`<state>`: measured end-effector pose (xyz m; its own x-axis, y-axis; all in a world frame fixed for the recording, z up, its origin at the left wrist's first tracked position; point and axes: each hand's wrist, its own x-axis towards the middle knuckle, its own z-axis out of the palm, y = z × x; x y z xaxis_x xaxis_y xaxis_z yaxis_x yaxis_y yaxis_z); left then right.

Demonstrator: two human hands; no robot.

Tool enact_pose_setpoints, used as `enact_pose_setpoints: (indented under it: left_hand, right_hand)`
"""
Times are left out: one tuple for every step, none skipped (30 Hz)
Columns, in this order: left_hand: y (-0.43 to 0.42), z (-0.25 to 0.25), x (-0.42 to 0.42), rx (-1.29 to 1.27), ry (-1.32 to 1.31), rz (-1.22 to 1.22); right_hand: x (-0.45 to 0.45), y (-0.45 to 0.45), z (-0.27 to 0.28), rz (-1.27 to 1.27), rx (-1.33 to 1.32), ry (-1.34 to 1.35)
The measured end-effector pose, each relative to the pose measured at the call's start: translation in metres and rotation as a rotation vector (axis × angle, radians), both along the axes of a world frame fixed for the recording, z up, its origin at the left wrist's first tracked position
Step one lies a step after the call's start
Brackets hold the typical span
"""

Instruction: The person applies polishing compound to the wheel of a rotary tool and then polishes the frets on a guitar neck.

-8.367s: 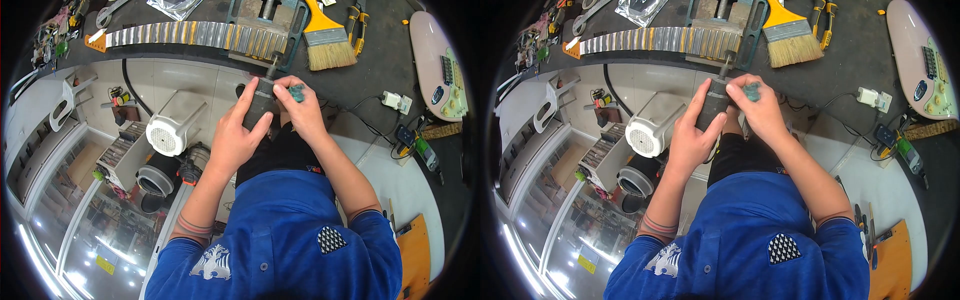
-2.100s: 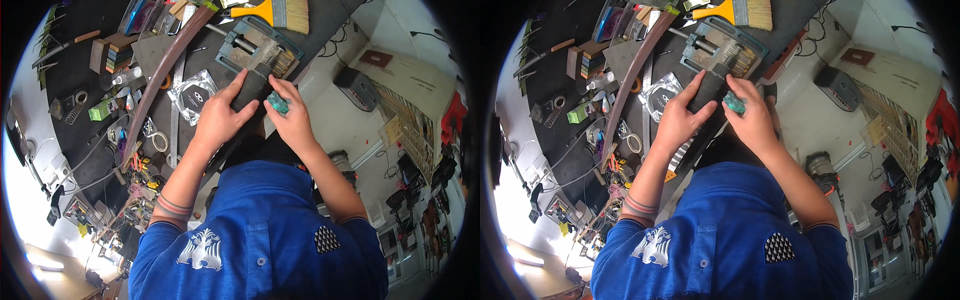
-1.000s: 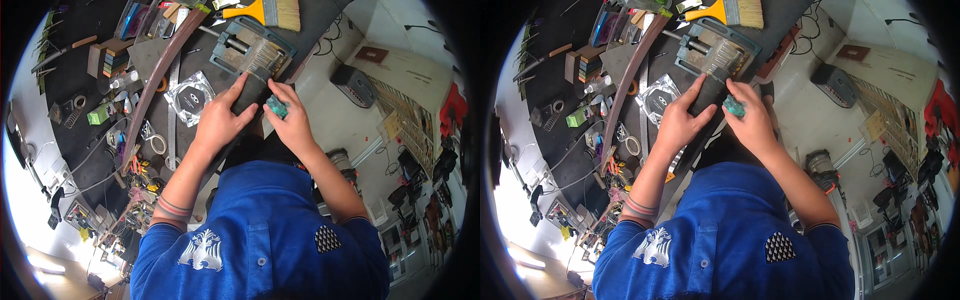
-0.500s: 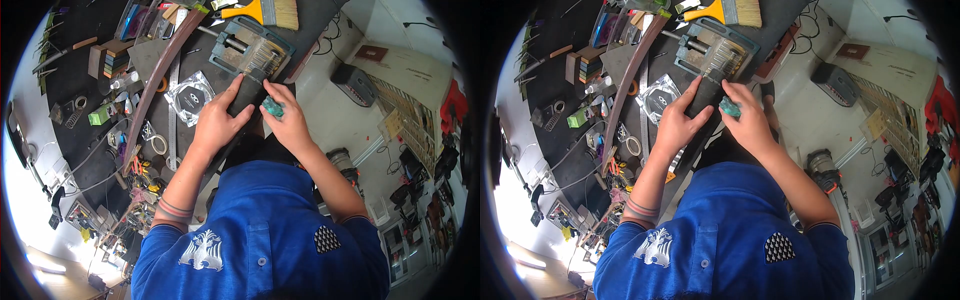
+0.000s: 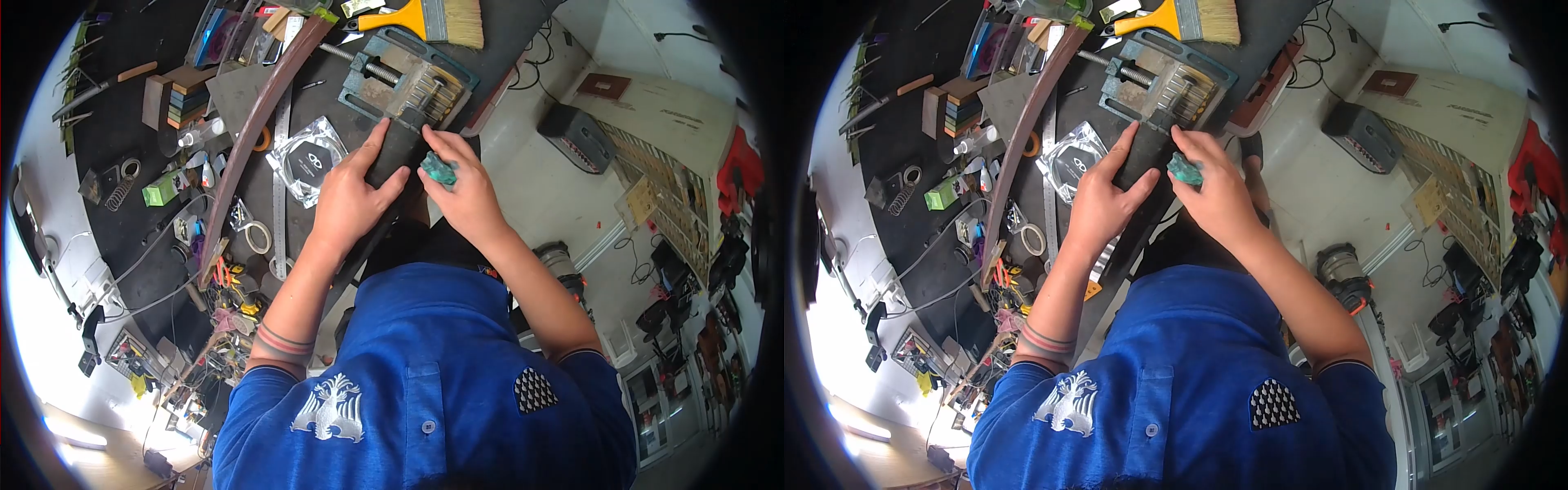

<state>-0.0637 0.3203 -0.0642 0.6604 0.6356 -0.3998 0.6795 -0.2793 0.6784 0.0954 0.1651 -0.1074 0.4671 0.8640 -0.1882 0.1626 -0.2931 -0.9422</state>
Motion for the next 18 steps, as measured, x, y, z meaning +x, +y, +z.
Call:
enact_pose_setpoints:
  left_hand:
    - [0.001, 0.001, 0.001, -0.011, 0.014, -0.017]
    - [0.001, 0.004, 0.002, -0.022, 0.029, -0.033]
    - [0.002, 0.006, 0.004, -0.031, 0.042, -0.049]
    - [0.004, 0.008, 0.005, -0.043, 0.061, -0.057]
    - [0.005, 0.009, 0.006, -0.057, 0.080, -0.066]
    - [0.006, 0.012, 0.007, -0.072, 0.099, -0.075]
    - [0.009, 0.019, 0.012, -0.144, 0.133, -0.045]
    - [0.008, 0.016, 0.009, -0.122, 0.099, -0.023]
    - [0.007, 0.010, 0.005, -0.100, 0.065, -0.001]
    - [0.006, 0.005, 0.002, -0.077, 0.032, 0.021]
    - [0.005, 0.001, -0.001, -0.055, 0.020, 0.034]
    - [0.005, 0.000, -0.001, -0.033, 0.008, 0.047]
    - [0.005, -0.001, -0.001, -0.010, -0.004, 0.060]
    - [0.006, 0.001, -0.001, -0.045, 0.013, 0.055]
    - [0.006, 0.006, 0.001, -0.080, 0.032, 0.051]
    - [0.008, 0.011, 0.003, -0.115, 0.052, 0.047]
    - [0.009, 0.014, 0.004, -0.125, 0.075, 0.027]
    - [0.010, 0.017, 0.006, -0.135, 0.099, 0.007]
  right_hand:
    - [-0.001, 0.001, -0.001, 0.000, 0.003, -0.007]
    - [-0.002, -0.002, -0.002, -0.003, 0.004, -0.012]
    - [-0.002, -0.007, -0.002, -0.005, 0.007, -0.018]
    - [-0.001, -0.010, -0.003, -0.007, 0.010, -0.023]
    - [0.000, -0.010, -0.004, 0.001, 0.002, -0.029]
    - [0.002, -0.010, -0.003, 0.009, -0.007, -0.035]
    - [0.004, -0.009, -0.002, 0.016, -0.016, -0.041]
    - [0.005, -0.005, -0.001, 0.021, -0.010, -0.039]
    - [0.006, 0.002, 0.001, 0.025, -0.004, -0.037]
    - [0.007, 0.008, 0.001, 0.028, 0.003, -0.035]
    - [0.006, 0.012, -0.001, 0.036, 0.009, -0.032]
    - [0.006, 0.016, -0.003, 0.044, 0.015, -0.028]
    - [0.007, 0.018, -0.004, 0.053, 0.022, -0.026]
    - [0.007, 0.017, -0.004, 0.050, 0.024, -0.023]
    - [0.006, 0.014, -0.003, 0.048, 0.026, -0.018]
    - [0.005, 0.011, -0.001, 0.045, 0.027, -0.013]
    - [0.004, 0.007, -0.001, 0.042, 0.017, -0.006]
    - [0.004, 0.003, 0.000, 0.040, 0.005, 0.000]
